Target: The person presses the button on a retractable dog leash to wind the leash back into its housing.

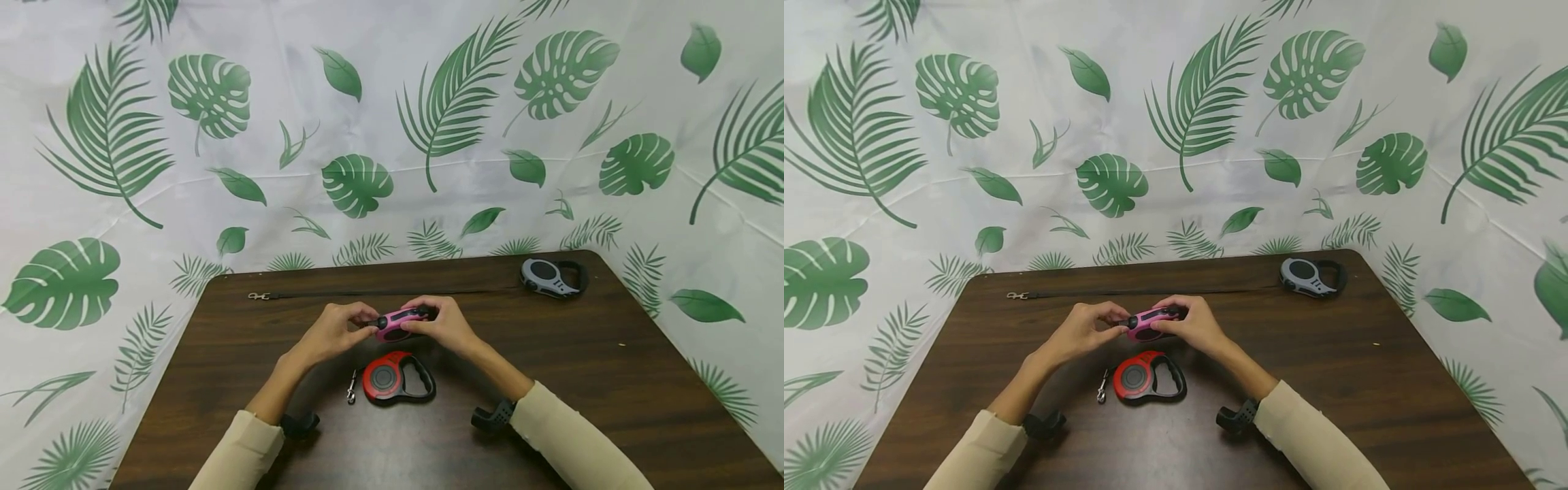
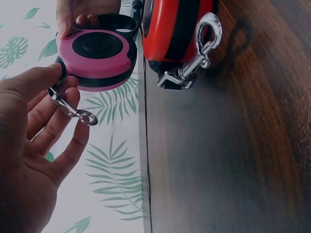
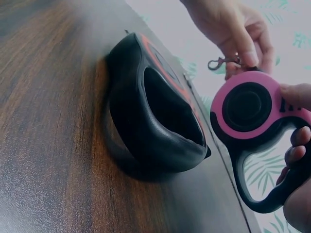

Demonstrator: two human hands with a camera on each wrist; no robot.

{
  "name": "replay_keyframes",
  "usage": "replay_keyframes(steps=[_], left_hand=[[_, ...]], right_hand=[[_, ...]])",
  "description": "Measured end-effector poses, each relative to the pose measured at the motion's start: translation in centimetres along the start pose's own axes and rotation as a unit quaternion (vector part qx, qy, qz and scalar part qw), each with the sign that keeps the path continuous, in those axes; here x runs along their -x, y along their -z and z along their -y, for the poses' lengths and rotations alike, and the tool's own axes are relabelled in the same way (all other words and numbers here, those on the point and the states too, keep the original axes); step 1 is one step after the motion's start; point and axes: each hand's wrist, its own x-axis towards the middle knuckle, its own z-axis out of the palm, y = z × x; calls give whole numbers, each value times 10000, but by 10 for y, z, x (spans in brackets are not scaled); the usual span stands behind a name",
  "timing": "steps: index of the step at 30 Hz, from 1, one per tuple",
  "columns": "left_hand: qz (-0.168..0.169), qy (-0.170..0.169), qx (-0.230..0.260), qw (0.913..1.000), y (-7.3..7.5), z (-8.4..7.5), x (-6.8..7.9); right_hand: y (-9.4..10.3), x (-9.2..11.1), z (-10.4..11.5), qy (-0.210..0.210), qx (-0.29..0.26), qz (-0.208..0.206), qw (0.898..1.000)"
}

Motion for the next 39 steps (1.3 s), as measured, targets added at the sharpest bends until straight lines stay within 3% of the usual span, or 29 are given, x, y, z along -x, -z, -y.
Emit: replay_keyframes(steps=[16, 23, 30, 39], left_hand=[[173, 73, -276, 9994, -3, 6, -1], [455, 270, -20, 9986, -8, 9, -2], [405, 468, -73, 9981, -7, 12, -2], [379, 554, -62, 9977, -7, 25, 2]], right_hand=[[-4, -8, -3, 186, 162, 162, 9996], [-12, -13, -4, 65, 141, 269, 9995], [-15, -22, -11, -134, 248, 336, 9990], [-19, -29, -25, 20, 536, 303, 9981]])
